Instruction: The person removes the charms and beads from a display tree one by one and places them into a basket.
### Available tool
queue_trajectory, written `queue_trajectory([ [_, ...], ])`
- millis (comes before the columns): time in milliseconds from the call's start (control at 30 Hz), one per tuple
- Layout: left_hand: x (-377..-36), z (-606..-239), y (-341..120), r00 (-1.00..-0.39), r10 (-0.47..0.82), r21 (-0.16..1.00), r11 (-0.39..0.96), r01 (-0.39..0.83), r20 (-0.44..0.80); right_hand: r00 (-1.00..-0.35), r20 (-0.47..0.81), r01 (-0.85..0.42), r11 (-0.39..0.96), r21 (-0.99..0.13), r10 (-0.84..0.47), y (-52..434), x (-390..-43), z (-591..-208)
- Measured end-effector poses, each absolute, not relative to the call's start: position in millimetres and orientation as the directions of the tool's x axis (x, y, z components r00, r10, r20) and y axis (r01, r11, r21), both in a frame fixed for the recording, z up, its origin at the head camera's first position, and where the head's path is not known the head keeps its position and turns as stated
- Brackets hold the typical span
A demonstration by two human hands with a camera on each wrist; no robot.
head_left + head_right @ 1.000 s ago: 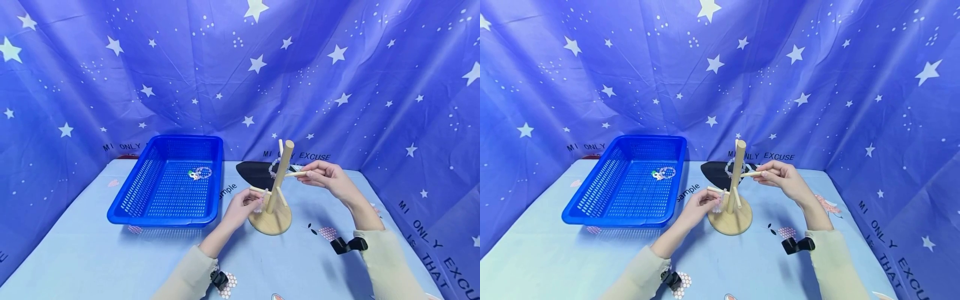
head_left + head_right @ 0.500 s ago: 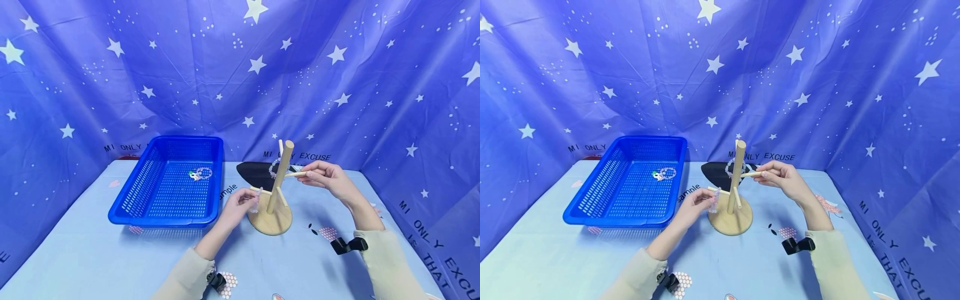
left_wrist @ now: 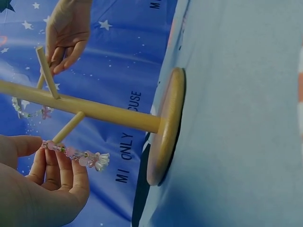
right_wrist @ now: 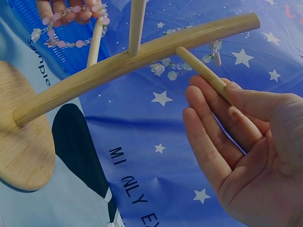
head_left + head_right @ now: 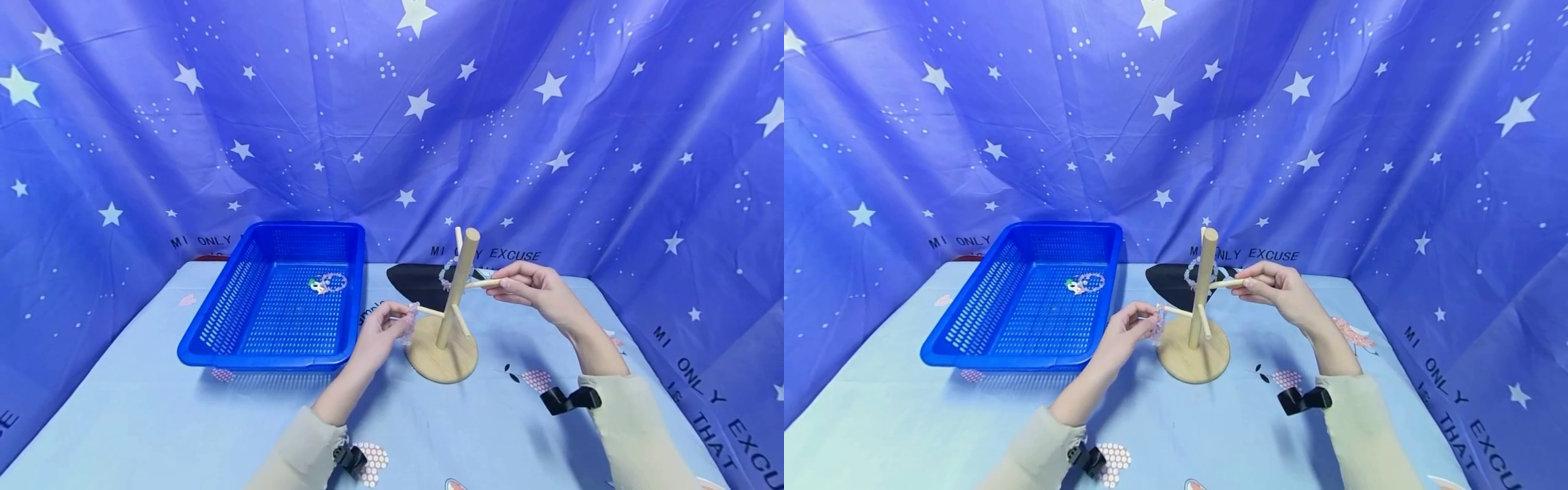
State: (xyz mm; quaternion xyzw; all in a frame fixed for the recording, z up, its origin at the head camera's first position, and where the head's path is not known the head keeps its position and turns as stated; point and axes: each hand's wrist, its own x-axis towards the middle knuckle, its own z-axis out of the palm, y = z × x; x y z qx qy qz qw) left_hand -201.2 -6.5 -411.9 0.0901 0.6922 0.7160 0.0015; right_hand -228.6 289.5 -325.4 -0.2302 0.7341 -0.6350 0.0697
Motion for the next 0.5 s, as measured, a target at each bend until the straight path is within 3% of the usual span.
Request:
queue_trajectory([
  [500, -201.1, -393.9, -9.6, -0.98, 0.079, 0.975, -0.143, 0.168, 0.18, -0.886, 0.186, -0.247, 0.095, -0.964, -0.424, 288.7, -228.2, -324.6],
])
